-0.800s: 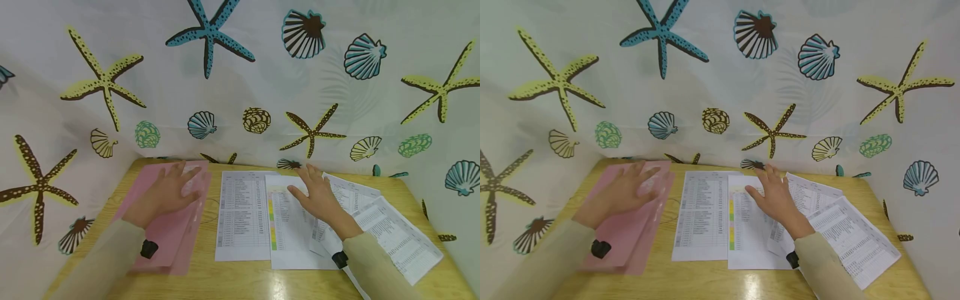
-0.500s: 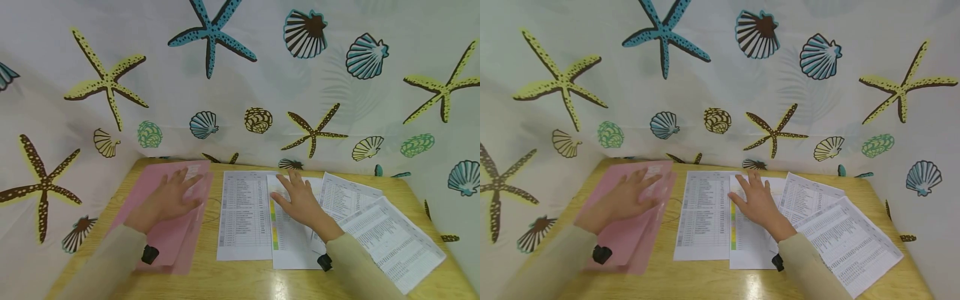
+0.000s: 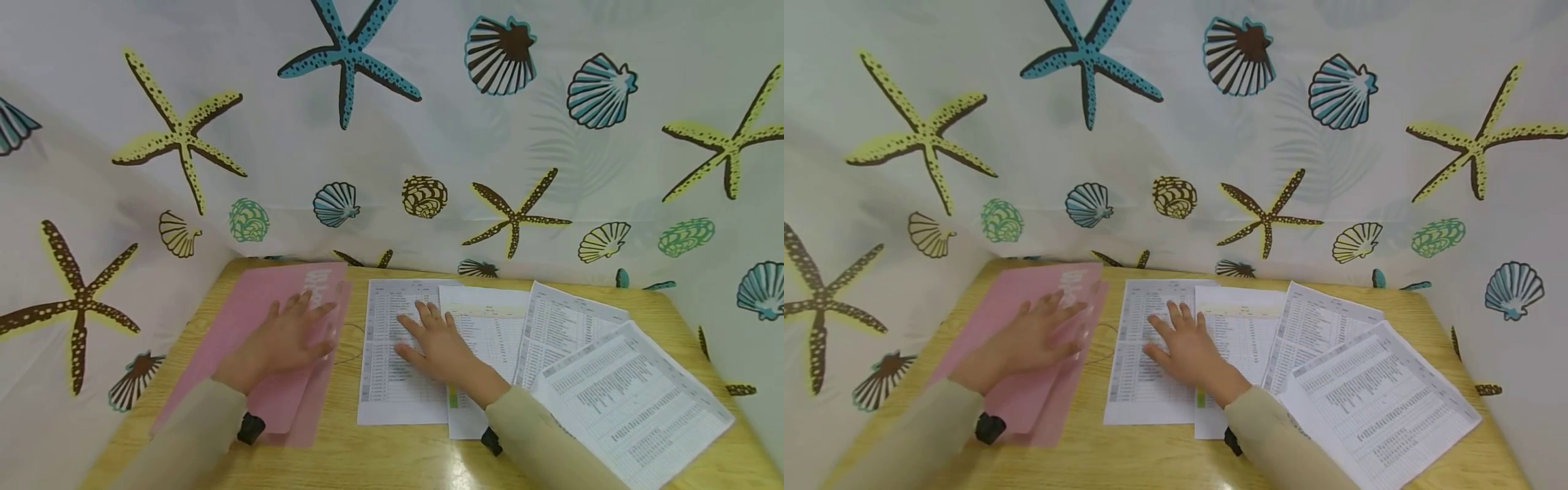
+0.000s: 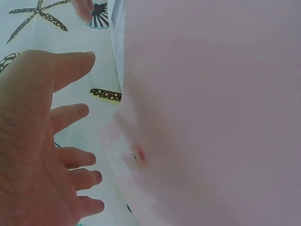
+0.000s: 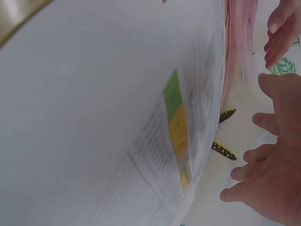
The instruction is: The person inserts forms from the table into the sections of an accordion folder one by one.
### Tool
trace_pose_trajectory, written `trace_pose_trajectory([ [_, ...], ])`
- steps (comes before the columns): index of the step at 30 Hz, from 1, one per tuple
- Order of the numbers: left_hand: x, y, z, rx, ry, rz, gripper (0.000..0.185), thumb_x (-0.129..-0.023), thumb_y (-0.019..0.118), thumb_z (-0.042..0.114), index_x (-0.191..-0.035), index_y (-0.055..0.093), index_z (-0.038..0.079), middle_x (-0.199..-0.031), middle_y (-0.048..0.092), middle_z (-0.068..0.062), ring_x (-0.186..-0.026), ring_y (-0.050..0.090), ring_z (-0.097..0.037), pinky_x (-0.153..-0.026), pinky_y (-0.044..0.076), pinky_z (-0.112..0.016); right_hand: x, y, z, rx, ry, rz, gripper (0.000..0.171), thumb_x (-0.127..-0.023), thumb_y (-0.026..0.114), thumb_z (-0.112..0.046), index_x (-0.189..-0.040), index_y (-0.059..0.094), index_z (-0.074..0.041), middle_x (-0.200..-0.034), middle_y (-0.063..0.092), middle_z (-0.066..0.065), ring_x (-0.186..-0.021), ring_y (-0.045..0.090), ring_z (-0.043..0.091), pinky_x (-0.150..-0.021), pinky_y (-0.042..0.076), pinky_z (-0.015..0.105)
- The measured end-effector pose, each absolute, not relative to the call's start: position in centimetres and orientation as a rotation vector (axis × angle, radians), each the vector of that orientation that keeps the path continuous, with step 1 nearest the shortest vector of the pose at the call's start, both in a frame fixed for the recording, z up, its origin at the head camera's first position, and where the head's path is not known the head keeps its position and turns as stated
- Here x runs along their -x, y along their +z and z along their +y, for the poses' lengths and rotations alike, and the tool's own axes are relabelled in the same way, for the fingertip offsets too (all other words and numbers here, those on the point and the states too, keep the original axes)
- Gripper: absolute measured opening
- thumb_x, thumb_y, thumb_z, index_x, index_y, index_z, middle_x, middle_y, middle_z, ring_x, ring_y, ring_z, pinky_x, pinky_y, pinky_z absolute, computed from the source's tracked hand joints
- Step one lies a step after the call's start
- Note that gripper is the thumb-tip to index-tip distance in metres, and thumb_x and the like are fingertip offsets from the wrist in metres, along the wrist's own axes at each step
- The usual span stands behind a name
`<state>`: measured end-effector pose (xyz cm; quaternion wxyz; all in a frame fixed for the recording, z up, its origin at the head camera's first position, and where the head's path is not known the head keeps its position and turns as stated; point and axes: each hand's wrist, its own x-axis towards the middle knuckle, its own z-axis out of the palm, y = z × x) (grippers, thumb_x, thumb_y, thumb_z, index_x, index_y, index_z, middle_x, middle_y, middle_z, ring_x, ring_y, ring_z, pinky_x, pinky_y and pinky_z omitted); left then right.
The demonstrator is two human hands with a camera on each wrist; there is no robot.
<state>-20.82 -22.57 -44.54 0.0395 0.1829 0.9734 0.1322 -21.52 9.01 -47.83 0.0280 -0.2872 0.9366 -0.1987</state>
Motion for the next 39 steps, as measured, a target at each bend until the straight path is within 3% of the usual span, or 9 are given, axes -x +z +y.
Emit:
trace_pose_trajectory([
  [7,20.3,-45.2,-22.4,-0.561,0.385,2.990,0.072,-0.099,0.065,0.049,-0.160,0.046,0.017,-0.164,0.030,-0.039,-0.150,0.029,-0.062,-0.117,0.019,-0.080,20.9,-48.5,5.8,0.986,-0.521,2.842,0.056,-0.109,0.054,-0.046,-0.158,0.049,-0.019,-0.169,0.030,0.027,-0.156,0.028,0.051,-0.121,0.026,0.072],
  [11,20.0,-45.6,-22.3,-0.580,0.382,2.991,0.073,-0.095,0.069,0.048,-0.158,0.049,0.016,-0.162,0.033,-0.039,-0.148,0.032,-0.063,-0.115,0.022,-0.082,21.0,-49.0,4.0,0.978,-0.452,2.811,0.058,-0.110,0.051,-0.049,-0.161,0.044,-0.024,-0.172,0.026,0.022,-0.159,0.023,0.046,-0.123,0.024,0.070],
  [19,19.6,-46.3,-22.5,-0.602,0.370,2.986,0.072,-0.095,0.068,0.042,-0.159,0.048,0.015,-0.163,0.031,-0.038,-0.148,0.033,-0.062,-0.114,0.022,-0.083,20.9,-49.6,0.8,1.036,-0.404,2.806,0.054,-0.110,0.052,-0.047,-0.159,0.047,-0.026,-0.171,0.031,0.021,-0.157,0.030,0.047,-0.121,0.029,0.069],
  [28,19.3,-46.5,-22.5,-0.562,0.388,2.944,0.072,-0.098,0.066,0.038,-0.161,0.043,0.014,-0.164,0.028,-0.040,-0.149,0.031,-0.062,-0.113,0.023,-0.082,20.6,-50.2,-0.3,1.098,-0.363,2.801,0.054,-0.112,0.046,-0.046,-0.162,0.042,-0.028,-0.169,0.031,0.025,-0.155,0.031,0.051,-0.118,0.030,0.073],
  [39,19.2,-46.1,-22.5,-0.521,0.430,2.906,0.072,-0.099,0.065,0.037,-0.162,0.041,0.014,-0.165,0.025,-0.039,-0.151,0.029,-0.061,-0.115,0.029,-0.078,20.5,-50.4,-0.5,1.044,-0.274,2.792,0.056,-0.112,0.043,-0.050,-0.164,0.039,-0.032,-0.171,0.028,0.022,-0.157,0.028,0.047,-0.122,0.028,0.069],
])
